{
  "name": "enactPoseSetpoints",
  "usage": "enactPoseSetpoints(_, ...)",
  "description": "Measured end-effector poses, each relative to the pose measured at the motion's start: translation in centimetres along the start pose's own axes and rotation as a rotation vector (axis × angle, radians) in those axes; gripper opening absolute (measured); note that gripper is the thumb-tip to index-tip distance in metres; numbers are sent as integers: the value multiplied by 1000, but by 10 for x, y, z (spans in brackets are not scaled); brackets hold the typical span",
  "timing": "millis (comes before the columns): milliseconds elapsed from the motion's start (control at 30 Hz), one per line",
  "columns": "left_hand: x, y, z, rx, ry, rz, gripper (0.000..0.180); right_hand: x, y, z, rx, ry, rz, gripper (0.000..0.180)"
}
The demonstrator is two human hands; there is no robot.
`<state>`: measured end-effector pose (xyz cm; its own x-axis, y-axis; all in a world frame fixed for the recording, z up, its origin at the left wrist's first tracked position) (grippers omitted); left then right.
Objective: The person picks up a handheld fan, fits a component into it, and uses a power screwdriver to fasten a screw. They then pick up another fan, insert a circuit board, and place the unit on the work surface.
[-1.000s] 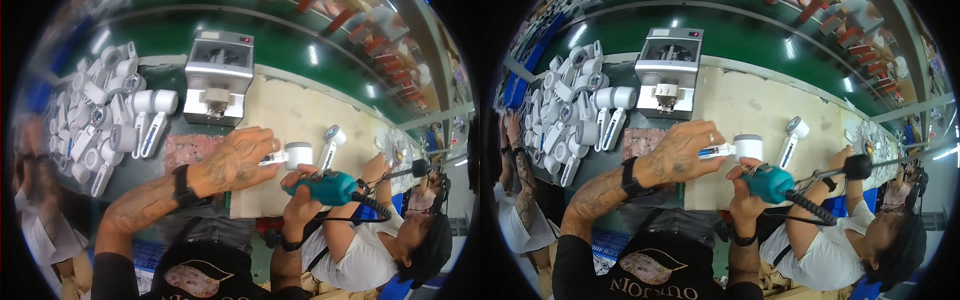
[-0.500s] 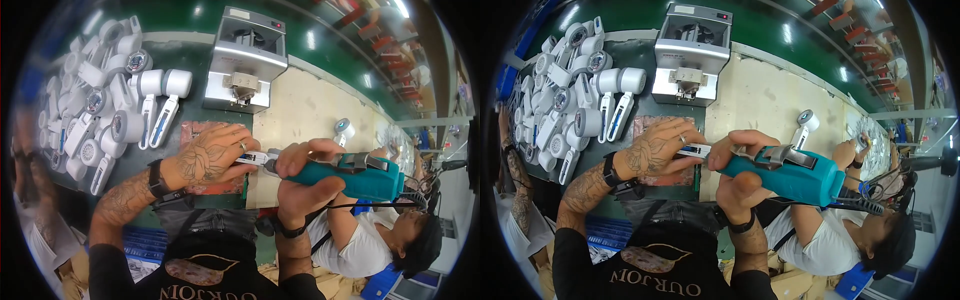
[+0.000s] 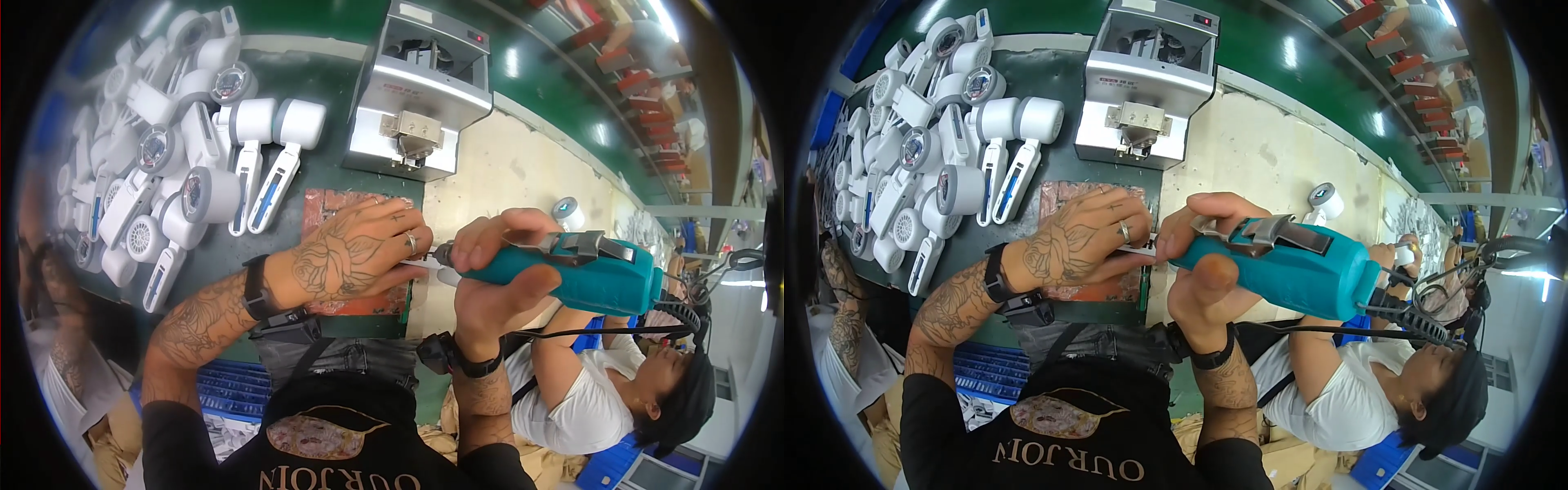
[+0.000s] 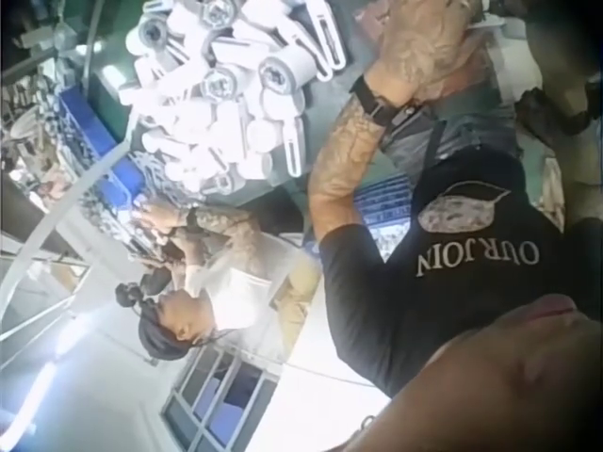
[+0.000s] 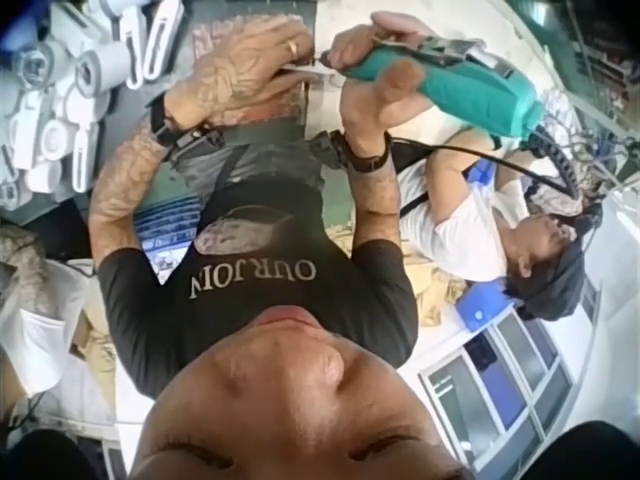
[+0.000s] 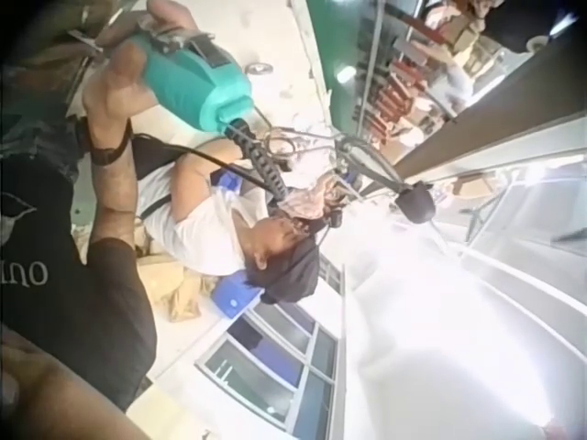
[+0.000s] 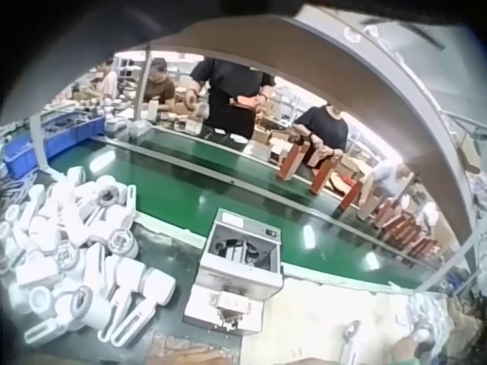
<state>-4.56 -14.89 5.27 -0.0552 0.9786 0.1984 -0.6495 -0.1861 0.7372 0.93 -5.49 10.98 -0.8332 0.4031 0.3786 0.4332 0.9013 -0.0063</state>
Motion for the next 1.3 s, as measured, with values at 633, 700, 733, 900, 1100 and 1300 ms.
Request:
enactPoseSetpoints(633, -3, 9, 4, 38, -37, 166, 26, 4, 0, -1, 10, -5, -49, 76)
enactPoseSetpoints(700, -3, 12, -4, -26, 47, 100, 26, 10, 4, -12, 22, 34, -43, 75)
enactPoseSetpoints(733, -5, 9, -13, -96, 129, 28, 26, 10, 5, -18, 31, 68, -30, 73)
enactPoseSetpoints(900, -13, 16, -29, 45, 229, -16, 34, 49, -9, -10, 113, 136, -65, 55)
enactPoseSetpoints(1100, -20, 14, -23, 18, 115, 48, 41, 87, -34, 6, -30, 132, -94, 51)
enactPoseSetpoints(1300, -21, 12, -31, -88, 141, 49, 37, 94, -42, 33, 36, 145, -118, 42)
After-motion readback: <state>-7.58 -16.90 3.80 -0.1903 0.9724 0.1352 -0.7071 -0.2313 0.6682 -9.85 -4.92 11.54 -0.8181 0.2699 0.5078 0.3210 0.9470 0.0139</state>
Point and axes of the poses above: each hand's wrist, its own x-axis towards the middle knuckle, its own y-axis out of the back of the hand, z = x × y, the point moved 10 cm from there along x, towards the middle knuckle, and after that the axes turned 14 degrees about -z, right-handed, at the moved point
